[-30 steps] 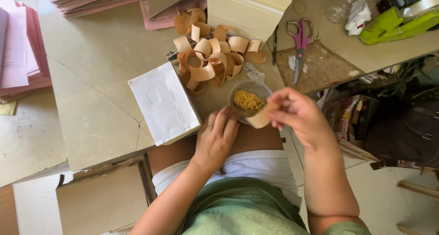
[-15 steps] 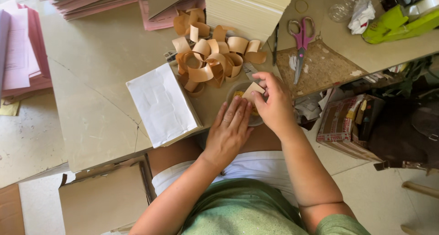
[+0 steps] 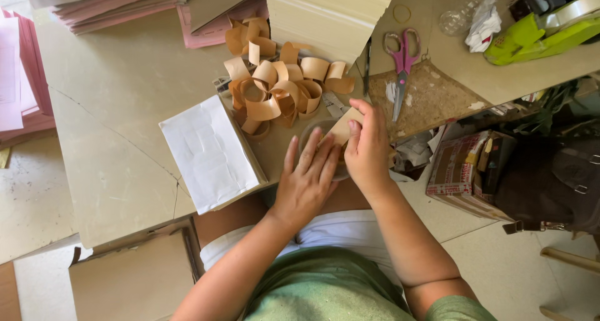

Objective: The person sits on the floor and repeatedly assembles small paper packs by applying adhesive strips to white sheets and folding them. The person handles the paper sheets and adhesive strips by hand, stacking the finished packs on the table.

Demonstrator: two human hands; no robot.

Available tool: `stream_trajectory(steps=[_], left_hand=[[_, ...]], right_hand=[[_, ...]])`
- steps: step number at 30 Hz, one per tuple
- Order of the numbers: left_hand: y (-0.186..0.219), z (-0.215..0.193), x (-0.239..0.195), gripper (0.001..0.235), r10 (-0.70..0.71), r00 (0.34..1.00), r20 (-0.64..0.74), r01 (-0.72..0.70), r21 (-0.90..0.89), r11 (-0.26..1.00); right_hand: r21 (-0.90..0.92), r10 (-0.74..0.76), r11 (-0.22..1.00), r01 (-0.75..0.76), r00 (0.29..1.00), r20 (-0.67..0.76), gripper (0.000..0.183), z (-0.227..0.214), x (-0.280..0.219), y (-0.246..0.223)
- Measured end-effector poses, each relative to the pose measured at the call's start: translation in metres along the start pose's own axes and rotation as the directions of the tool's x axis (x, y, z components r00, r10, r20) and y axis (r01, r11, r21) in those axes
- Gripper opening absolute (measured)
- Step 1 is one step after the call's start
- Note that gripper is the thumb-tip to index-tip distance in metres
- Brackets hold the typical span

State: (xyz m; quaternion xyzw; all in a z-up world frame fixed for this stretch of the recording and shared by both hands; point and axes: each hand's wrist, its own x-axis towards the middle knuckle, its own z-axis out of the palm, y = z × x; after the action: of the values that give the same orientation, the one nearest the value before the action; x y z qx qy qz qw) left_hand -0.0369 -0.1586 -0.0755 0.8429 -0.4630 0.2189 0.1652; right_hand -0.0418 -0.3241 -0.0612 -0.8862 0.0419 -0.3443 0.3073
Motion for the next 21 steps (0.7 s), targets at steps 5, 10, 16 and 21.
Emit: stream_trajectory(steps=[5, 10, 16, 21], left_hand=[[-0.002, -0.001, 0.007, 0.073, -0.045, 0.998, -0.032, 0.041, -0.113, 0.993], [-0.006, -0.028, 0.026, 0.075, -0.191, 0.980, -0.059, 0.158, -0.356, 0.921], [-0.010, -0.019, 0.028, 0.010, -0.448, 0.894, 0.014, 0.358, -0.625, 0.694], [-0.008, -0.035, 0.038, 0.057, -0.441, 0.888, 0.131, 0.423, -0.609, 0.671]], right_hand=[[-0.043, -0.057, 0.998, 0.055, 0.998, -0.040, 0.030, -0.001, 0.003, -0.006], [0.100, -0.041, 0.994, 0.047, 0.997, -0.063, 0.030, -0.032, 0.008, -0.027], [0.518, 0.244, 0.804, -0.291, 0.957, 0.160, 0.031, -0.057, -0.005, -0.019], [0.673, 0.321, 0.603, -0.428, 0.903, 0.286, 0.030, -0.049, -0.025, 0.002]])
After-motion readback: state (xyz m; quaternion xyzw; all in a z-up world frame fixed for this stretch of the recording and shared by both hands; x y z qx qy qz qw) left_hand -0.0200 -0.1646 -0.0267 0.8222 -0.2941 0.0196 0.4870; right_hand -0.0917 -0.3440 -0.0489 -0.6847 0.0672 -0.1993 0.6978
